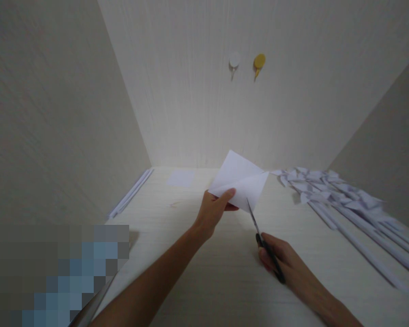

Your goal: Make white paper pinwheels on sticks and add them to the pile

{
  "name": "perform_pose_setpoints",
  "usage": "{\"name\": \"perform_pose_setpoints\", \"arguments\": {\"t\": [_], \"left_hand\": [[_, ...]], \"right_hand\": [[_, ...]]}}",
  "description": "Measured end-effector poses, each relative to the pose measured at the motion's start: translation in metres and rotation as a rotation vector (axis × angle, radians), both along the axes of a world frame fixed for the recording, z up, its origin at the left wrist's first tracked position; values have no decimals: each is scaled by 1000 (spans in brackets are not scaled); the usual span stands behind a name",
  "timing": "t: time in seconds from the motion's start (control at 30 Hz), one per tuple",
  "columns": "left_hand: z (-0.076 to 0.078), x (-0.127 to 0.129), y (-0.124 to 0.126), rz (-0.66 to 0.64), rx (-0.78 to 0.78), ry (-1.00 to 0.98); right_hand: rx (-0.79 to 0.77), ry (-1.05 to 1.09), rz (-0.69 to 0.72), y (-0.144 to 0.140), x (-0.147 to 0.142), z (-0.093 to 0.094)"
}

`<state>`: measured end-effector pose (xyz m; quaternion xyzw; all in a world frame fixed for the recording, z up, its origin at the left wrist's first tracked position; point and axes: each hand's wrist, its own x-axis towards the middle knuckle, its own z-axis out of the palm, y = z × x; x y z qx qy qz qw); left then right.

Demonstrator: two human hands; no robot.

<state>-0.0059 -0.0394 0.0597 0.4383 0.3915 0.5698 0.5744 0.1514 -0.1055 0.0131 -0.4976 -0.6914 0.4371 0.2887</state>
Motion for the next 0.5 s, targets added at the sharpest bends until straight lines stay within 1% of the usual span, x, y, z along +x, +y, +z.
{"name": "perform_pose_setpoints", "arguments": {"t": [0.5], "left_hand": [[0,0,0,4,4,14]], "right_hand": [[16,-47,-57,-2,-1,1]]}}
